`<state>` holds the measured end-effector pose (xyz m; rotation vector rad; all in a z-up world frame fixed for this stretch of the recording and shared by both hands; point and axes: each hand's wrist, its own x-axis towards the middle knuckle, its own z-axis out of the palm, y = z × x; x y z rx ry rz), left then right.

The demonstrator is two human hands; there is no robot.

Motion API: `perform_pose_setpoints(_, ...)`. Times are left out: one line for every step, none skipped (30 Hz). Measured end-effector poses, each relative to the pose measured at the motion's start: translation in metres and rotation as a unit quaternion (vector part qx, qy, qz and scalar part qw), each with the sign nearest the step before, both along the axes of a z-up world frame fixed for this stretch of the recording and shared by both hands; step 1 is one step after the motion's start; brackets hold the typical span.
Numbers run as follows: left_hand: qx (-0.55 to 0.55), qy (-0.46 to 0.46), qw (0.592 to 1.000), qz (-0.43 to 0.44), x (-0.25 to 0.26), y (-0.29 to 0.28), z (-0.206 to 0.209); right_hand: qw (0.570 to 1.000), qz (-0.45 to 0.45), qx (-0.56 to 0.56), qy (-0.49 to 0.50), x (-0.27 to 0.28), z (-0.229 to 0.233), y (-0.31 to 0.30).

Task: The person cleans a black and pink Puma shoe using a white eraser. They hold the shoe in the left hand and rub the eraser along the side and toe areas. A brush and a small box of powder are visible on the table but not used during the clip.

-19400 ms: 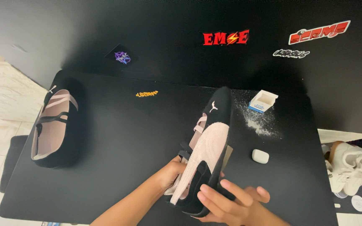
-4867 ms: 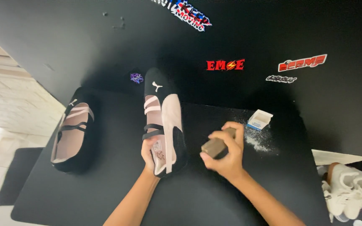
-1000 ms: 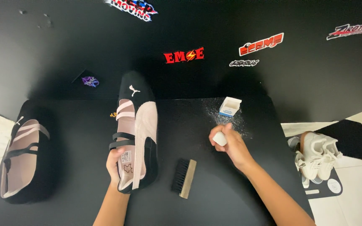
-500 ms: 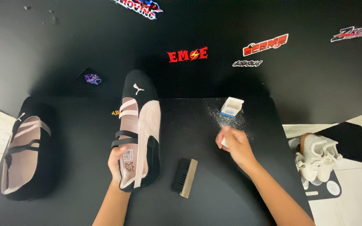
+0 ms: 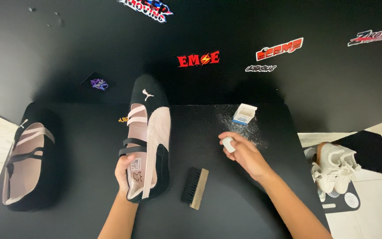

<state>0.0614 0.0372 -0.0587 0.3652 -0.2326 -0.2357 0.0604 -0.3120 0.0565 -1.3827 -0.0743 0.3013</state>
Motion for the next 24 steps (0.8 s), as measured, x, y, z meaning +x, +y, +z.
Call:
perform_pose_setpoints(0.099, -0.159, 0.975, 0.119, 0.0, -0.003, 0.005, 0.999, -0.031, -0.032, 0.017, 0.0, -0.001, 0.001)
perform_pose_setpoints(0.193, -0.311, 0.901, 0.234, 0.0, -0.006, 0.01, 0.995, -0.062, -0.063, 0.035, -0.001, -0.003, 0.001)
perform_pose_setpoints(0.193, -0.31, 0.901, 0.233, -0.001, -0.005, 0.016, 0.995, -0.062, -0.063, 0.035, -0.002, 0.0, 0.003)
perform_pose_setpoints(0.062, -0.14, 0.985, 0.076, -0.001, -0.004, 0.023, 0.993, -0.069, -0.095, 0.005, -0.003, 0.003, 0.005)
perform_pose_setpoints(-0.074, 0.041, 0.993, -0.085, -0.002, -0.003, 0.03, 0.989, -0.076, -0.126, -0.026, -0.004, 0.006, 0.007)
perform_pose_setpoints(-0.074, 0.042, 0.993, -0.085, -0.001, -0.004, 0.019, 0.989, -0.076, -0.126, -0.025, -0.005, 0.007, 0.007)
perform_pose_setpoints(0.074, -0.136, 0.984, 0.091, 0.0, -0.005, 0.008, 0.979, -0.098, -0.168, -0.059, -0.006, 0.009, 0.007)
perform_pose_setpoints(0.216, -0.302, 0.891, 0.261, 0.002, -0.006, -0.003, 0.966, -0.12, -0.21, -0.094, -0.007, 0.01, 0.006)
perform_pose_setpoints(0.215, -0.302, 0.891, 0.261, 0.001, -0.004, -0.003, 0.966, -0.12, -0.21, -0.093, -0.004, 0.004, 0.001)
perform_pose_setpoints(0.16, -0.291, 0.925, 0.184, 0.001, -0.002, -0.004, 0.976, -0.098, -0.179, -0.078, -0.002, -0.001, -0.004)
perform_pose_setpoints(0.103, -0.278, 0.949, 0.106, 0.0, 0.0, -0.004, 0.984, -0.075, -0.147, -0.063, 0.001, -0.007, -0.009)
perform_pose_setpoints(0.103, -0.278, 0.949, 0.106, -0.001, -0.001, 0.013, 0.984, -0.074, -0.147, -0.063, 0.001, -0.001, -0.007)
perform_pose_setpoints(0.014, -0.06, 0.997, -0.036, -0.002, -0.002, 0.03, 0.988, -0.076, -0.133, -0.022, 0.0, 0.005, -0.004)
perform_pose_setpoints(-0.076, 0.162, 0.968, -0.177, -0.003, -0.003, 0.047, 0.99, -0.079, -0.118, 0.019, -0.001, 0.011, -0.002)
perform_pose_setpoints(-0.076, 0.162, 0.968, -0.177, -0.003, -0.004, 0.05, 0.99, -0.079, -0.118, 0.018, 0.0, 0.008, -0.002)
perform_pose_setpoints(-0.071, 0.136, 0.977, -0.15, -0.004, -0.005, 0.052, 0.987, -0.081, -0.135, 0.027, 0.001, 0.005, -0.002)
perform_pose_setpoints(-0.066, 0.11, 0.984, -0.124, -0.004, -0.006, 0.054, 0.984, -0.084, -0.153, 0.035, 0.002, 0.001, -0.003)
perform_pose_setpoints(-0.066, 0.111, 0.984, -0.123, -0.004, -0.006, 0.056, 0.984, -0.084, -0.153, 0.035, 0.0, 0.001, -0.002)
perform_pose_setpoints(-0.073, 0.131, 0.979, -0.14, -0.005, -0.007, 0.058, 0.983, -0.08, -0.163, -0.003, -0.001, 0.001, -0.001)
perform_pose_setpoints(-0.08, 0.152, 0.973, -0.157, -0.005, -0.007, 0.061, 0.981, -0.076, -0.173, -0.041, -0.003, 0.0, 0.0)
perform_pose_setpoints(-0.08, 0.152, 0.973, -0.156, -0.003, -0.005, 0.036, 0.981, -0.075, -0.174, -0.041, -0.003, 0.001, 0.0)
perform_pose_setpoints(0.02, -0.028, 0.999, -0.015, 0.0, -0.002, 0.011, 0.962, -0.078, -0.242, -0.097, -0.004, 0.002, 0.0)
perform_pose_setpoints(0.118, -0.207, 0.963, 0.126, 0.003, 0.0, -0.013, 0.935, -0.08, -0.309, -0.152, -0.004, 0.003, 0.0)
perform_pose_setpoints(0.118, -0.207, 0.963, 0.126, 0.0, -0.002, 0.01, 0.935, -0.08, -0.309, -0.152, -0.006, 0.005, 0.005)
